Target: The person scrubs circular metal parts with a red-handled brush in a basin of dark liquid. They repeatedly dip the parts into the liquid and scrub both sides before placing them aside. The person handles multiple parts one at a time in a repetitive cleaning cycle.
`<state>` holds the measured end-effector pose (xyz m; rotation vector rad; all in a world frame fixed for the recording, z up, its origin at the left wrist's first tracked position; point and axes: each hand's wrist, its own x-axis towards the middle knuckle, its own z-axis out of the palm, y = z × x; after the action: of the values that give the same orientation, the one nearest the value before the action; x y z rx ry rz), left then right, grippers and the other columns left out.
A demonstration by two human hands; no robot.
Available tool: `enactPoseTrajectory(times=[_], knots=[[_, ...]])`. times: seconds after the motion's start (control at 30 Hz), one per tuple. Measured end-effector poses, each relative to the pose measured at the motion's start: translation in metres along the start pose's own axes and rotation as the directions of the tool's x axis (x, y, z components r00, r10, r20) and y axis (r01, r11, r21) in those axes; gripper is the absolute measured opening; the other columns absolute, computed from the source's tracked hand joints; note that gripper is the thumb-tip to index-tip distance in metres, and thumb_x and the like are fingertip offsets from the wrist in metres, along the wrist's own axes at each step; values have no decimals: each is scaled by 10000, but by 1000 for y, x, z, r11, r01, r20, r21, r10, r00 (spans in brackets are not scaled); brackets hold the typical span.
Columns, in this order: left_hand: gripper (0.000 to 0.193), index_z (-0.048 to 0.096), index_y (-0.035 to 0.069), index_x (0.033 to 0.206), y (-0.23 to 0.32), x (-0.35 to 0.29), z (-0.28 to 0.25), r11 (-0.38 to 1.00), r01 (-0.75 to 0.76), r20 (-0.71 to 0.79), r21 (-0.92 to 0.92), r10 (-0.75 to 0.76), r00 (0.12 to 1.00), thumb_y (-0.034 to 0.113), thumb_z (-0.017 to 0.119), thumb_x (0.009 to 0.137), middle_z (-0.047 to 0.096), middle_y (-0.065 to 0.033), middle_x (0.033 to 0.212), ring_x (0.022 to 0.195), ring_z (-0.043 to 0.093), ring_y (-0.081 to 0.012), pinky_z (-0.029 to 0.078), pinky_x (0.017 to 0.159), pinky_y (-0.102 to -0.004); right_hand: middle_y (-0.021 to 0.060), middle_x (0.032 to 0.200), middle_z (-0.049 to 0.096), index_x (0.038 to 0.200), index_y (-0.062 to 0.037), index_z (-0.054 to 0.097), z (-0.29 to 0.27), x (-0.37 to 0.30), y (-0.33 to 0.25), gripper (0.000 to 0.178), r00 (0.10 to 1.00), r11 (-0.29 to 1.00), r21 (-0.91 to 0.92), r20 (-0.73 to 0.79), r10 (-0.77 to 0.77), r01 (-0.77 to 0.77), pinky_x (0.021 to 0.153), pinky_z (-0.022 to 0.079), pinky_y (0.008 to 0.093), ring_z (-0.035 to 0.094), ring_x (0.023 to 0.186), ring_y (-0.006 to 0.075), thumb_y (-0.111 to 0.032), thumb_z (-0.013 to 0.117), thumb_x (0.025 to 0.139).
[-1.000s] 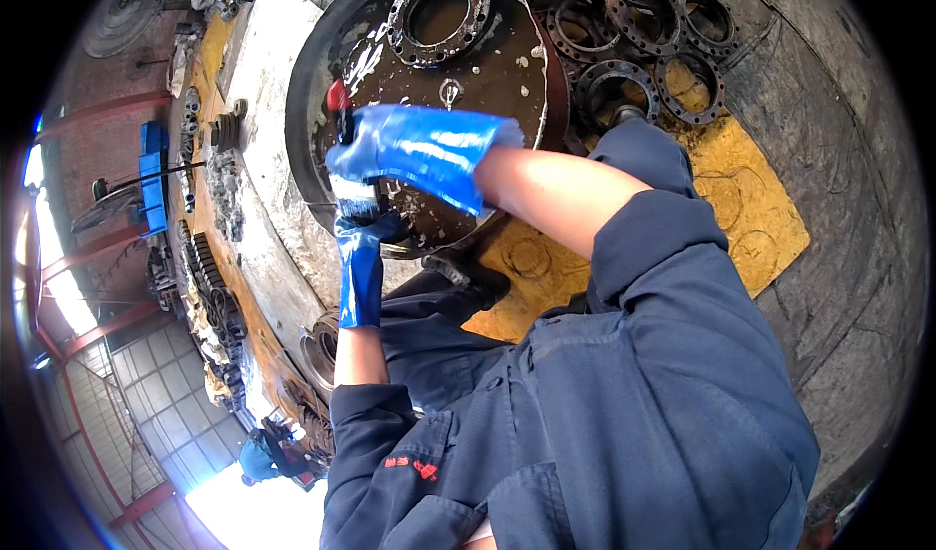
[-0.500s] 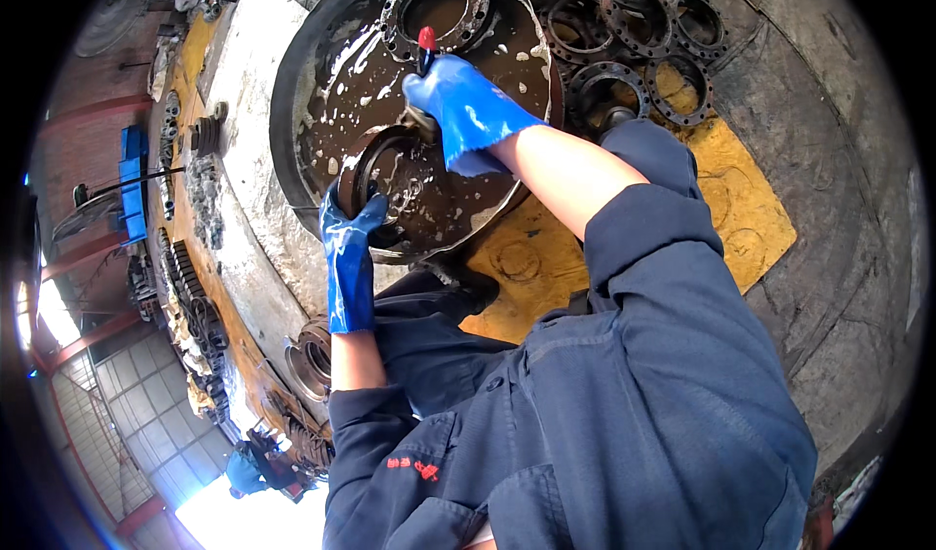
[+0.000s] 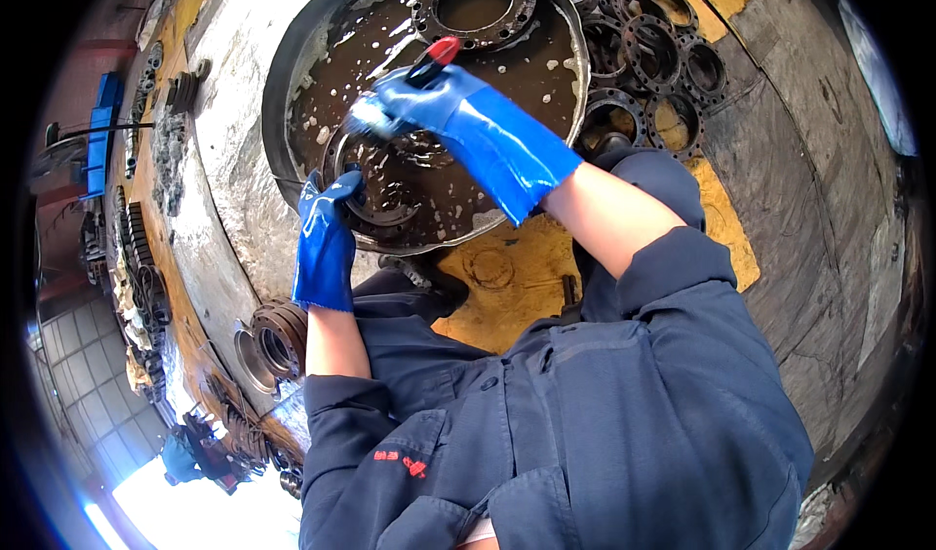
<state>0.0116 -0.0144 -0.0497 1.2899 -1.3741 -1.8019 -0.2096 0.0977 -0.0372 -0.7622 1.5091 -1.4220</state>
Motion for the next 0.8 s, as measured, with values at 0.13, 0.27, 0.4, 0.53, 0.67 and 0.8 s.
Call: enactPoseTrajectory(times=[0.13,0.27,0.4,0.53,0.67,0.8], knots=[[603,569,-50,1379,-8,18,-16,997,-78,181,3,76,981,-7,757,807,724,-129,1092,920,711,-217,579,823,-321,12,955,737,1184,-60,758,39,-7,-2,275,960,964,139,137,-244,225,836,547,290,657,902,81,-257,675,1010],[743,460,-120,1458,23,-15,-3,1000,-15,170,-6,15,985,25,770,798,696,-197,1226,1079,710,-300,573,954,-376,15,895,726,1065,-36,751,33,22,25,258,1000,998,50,-17,-22,23,759,515,261,634,809,80,-273,660,1021],[803,397,-133,1500,9,0,-10,997,-52,144,60,43,989,142,803,863,686,-208,1249,1110,700,-291,556,979,-380,27,854,740,979,-36,751,-3,34,67,286,967,986,16,-192,167,-167,740,519,270,665,779,111,-307,660,989],[846,483,-125,1455,12,-2,-24,980,-43,165,196,10,986,545,685,978,708,-177,1205,1142,663,-242,506,994,-332,56,927,783,974,-47,777,16,-1,44,197,968,898,-434,-246,-43,-70,816,573,285,725,835,138,-233,725,938],[668,596,-41,1380,18,-7,-25,994,-32,115,106,20,993,525,612,1027,720,-123,1178,1057,651,-213,506,939,-331,82,1012,769,1156,-101,747,31,-10,30,228,774,394,-689,407,-485,609,749,624,317,746,874,226,-88,715,930],[572,658,5,1327,12,-7,-29,999,-37,87,-5,37,996,500,572,1054,723,-93,1155,1002,645,-189,507,894,-327,136,791,682,1258,-108,683,45,-3,-1,315,557,-52,-606,759,-337,794,800,590,424,712,876,313,-242,648,975]])
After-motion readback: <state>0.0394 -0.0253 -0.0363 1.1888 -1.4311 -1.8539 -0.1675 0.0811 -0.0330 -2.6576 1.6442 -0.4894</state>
